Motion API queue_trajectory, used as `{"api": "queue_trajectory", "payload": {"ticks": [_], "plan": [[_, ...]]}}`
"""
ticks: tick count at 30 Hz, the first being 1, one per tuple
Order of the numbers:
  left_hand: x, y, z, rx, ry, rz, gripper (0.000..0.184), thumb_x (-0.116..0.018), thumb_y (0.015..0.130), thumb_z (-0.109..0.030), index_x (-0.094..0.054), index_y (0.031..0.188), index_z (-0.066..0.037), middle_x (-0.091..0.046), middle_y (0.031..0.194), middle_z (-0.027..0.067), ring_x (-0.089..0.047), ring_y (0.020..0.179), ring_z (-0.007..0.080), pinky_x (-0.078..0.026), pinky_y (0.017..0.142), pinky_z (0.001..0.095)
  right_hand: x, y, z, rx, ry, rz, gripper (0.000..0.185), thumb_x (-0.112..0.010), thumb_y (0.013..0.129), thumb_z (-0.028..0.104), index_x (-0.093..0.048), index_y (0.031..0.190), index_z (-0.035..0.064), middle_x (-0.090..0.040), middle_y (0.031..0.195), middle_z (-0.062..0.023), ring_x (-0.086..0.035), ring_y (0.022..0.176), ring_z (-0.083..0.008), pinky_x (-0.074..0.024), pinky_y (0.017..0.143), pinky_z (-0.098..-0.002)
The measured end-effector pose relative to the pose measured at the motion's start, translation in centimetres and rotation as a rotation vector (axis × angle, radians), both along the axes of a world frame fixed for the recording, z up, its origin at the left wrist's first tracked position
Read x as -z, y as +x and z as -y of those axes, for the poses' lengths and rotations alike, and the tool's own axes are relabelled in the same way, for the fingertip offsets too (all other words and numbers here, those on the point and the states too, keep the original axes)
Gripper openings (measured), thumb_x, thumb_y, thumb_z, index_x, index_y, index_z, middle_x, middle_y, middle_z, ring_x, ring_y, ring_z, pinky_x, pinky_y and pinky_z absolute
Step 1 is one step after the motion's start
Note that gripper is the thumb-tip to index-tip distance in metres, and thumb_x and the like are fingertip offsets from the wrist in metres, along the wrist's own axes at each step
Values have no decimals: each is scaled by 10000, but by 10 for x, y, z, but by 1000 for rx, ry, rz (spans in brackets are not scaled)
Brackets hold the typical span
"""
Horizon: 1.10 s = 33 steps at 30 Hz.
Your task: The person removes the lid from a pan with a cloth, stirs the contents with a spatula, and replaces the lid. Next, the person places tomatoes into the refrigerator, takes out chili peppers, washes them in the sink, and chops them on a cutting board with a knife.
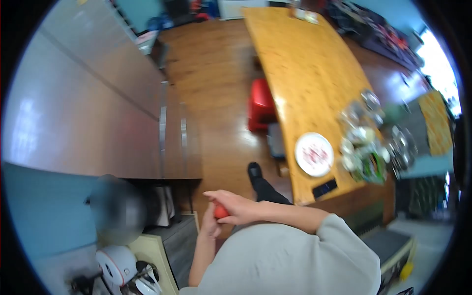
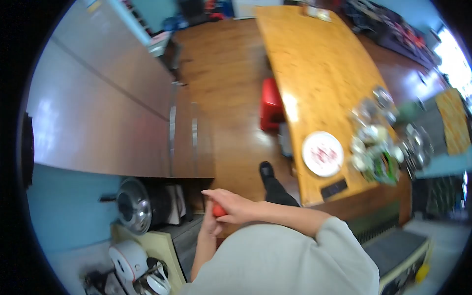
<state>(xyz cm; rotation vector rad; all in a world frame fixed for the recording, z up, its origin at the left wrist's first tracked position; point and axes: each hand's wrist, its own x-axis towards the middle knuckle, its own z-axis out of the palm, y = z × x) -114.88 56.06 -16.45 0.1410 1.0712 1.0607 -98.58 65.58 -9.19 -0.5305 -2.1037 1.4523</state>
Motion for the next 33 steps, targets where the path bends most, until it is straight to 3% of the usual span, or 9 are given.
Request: {"api": "queue_trajectory", "payload": {"ticks": [5,12,14,16,18,24,30,32,33], "plan": [[-15,-15,-64,23,8,141,570,-615,918,-391,-433,1376,-105,-510,1326,79,-497,1238,217,-440,1028,385,-13,-15,-87,-230,-38,-5,953,-768,738,144,-207,1503,58,-506,1211,-197,-534,1105,-347,-451,965,-403],[-32,-20,-135,-92,260,408,705,-734,809,-418,-438,1354,-83,-517,1294,99,-519,1218,257,-476,1011,389,-46,-51,-196,-528,9,-140,916,-792,752,213,-268,1486,57,-483,1287,-190,-518,1173,-334,-428,1003,-393],[-27,-25,-138,-157,242,286,716,-707,813,-477,-452,1334,-59,-527,1284,124,-545,1193,278,-516,950,441,-42,-60,-222,-551,17,-142,886,-782,789,252,-270,1488,65,-477,1322,-163,-491,1232,-289,-398,1037,-383],[-30,-37,-145,-208,343,355,783,-691,795,-554,-446,1335,-43,-512,1285,187,-553,1171,367,-579,794,527,-14,-81,-251,-482,-478,-193,744,-734,853,262,-336,1459,93,-492,1287,-134,-495,1209,-246,-406,1031,-372],[-38,-46,-148,-307,411,331,777,-671,795,-591,-487,1292,-23,-530,1242,212,-549,1183,375,-577,785,539,24,-110,-281,-375,-809,-120,523,-623,933,114,-399,1404,89,-533,1197,-59,-543,1115,-160,-456,968,-311],[-29,-86,-157,-465,427,323,773,-661,798,-597,-501,1273,-8,-531,1243,208,-531,1202,395,-542,834,583,110,-211,-362,-188,-980,197,432,-616,951,252,-452,1317,92,-584,1073,-59,-631,888,-192,-529,761,-336],[-30,-114,-190,-527,516,241,811,-688,765,-602,-502,1251,19,-509,1251,182,-507,1228,382,-526,843,597,133,-295,-417,24,-1140,288,656,-523,964,485,-315,1422,64,-475,1320,-170,-539,1151,-337,-469,943,-464],[-26,-119,-198,-543,540,246,810,-697,754,-605,-507,1249,7,-506,1253,173,-506,1227,381,-523,847,600,156,-322,-433,170,-1231,257,816,-419,953,609,-129,1519,98,-285,1502,-232,-362,1338,-443,-351,1060,-537],[-25,-121,-199,-578,500,241,811,-701,746,-607,-508,1249,0,-505,1253,171,-504,1228,379,-521,850,601,166,-331,-440,150,-1258,238,932,-314,907,733,-50,1544,107,-161,1558,-263,-194,1433,-438,-205,1137,-552]]}}
